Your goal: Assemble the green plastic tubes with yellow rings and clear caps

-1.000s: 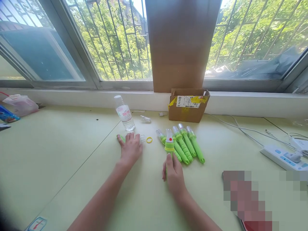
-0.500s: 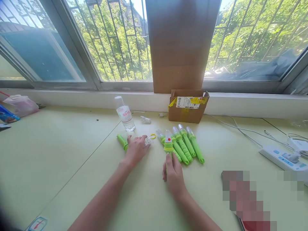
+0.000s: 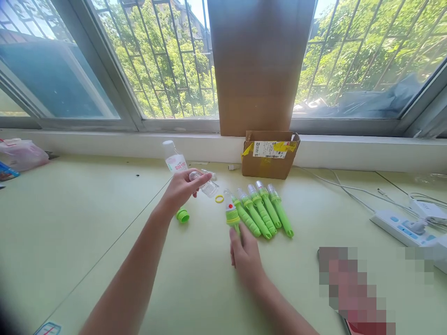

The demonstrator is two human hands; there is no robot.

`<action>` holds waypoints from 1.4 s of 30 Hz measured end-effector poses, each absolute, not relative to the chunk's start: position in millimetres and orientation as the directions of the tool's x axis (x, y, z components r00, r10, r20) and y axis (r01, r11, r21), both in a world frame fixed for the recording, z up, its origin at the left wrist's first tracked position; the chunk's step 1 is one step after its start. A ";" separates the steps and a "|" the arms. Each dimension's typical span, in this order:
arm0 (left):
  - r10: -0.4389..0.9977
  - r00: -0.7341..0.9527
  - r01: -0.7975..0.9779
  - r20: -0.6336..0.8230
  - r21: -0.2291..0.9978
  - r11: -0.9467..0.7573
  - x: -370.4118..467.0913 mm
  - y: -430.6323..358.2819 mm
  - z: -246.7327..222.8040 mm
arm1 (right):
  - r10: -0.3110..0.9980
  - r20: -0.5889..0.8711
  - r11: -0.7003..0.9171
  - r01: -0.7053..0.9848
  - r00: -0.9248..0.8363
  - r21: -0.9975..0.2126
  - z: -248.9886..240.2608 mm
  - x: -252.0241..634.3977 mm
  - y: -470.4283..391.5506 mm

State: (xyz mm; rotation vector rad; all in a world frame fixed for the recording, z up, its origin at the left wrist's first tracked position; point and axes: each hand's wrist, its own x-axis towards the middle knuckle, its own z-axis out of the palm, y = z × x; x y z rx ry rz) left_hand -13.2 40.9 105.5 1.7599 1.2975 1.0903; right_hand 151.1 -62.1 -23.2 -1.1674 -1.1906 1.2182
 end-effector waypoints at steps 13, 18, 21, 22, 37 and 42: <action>0.876 0.469 0.504 -0.111 0.848 -0.163 0.9 38.5 89.4 | 0.998 0.032 0.028 0.062 0.054 -0.998 -29.6 153.8 -64.2; 0.848 0.521 0.456 -0.096 0.871 -0.182 -4.9 40.9 89.6 | 0.995 0.044 0.042 0.027 0.087 -0.999 -26.6 153.5 -65.2; 0.830 0.550 0.409 -0.093 0.896 -0.171 -7.4 42.6 89.4 | 0.994 0.067 0.063 0.048 0.092 -0.997 -22.6 153.8 -63.9; 0.826 0.556 0.400 -0.094 0.901 -0.167 -7.8 43.2 89.1 | 0.993 0.059 0.054 0.051 0.099 -0.997 -22.1 153.8 -63.4; 0.874 0.482 0.388 -0.063 0.910 -0.149 -10.9 44.0 88.5 | 0.987 0.032 0.017 0.092 0.160 -0.996 -23.2 154.5 -62.3; 0.869 0.492 0.366 -0.057 0.919 -0.147 -12.4 43.1 89.3 | 0.992 -0.004 -0.008 0.036 0.124 -0.999 -23.5 155.2 -62.1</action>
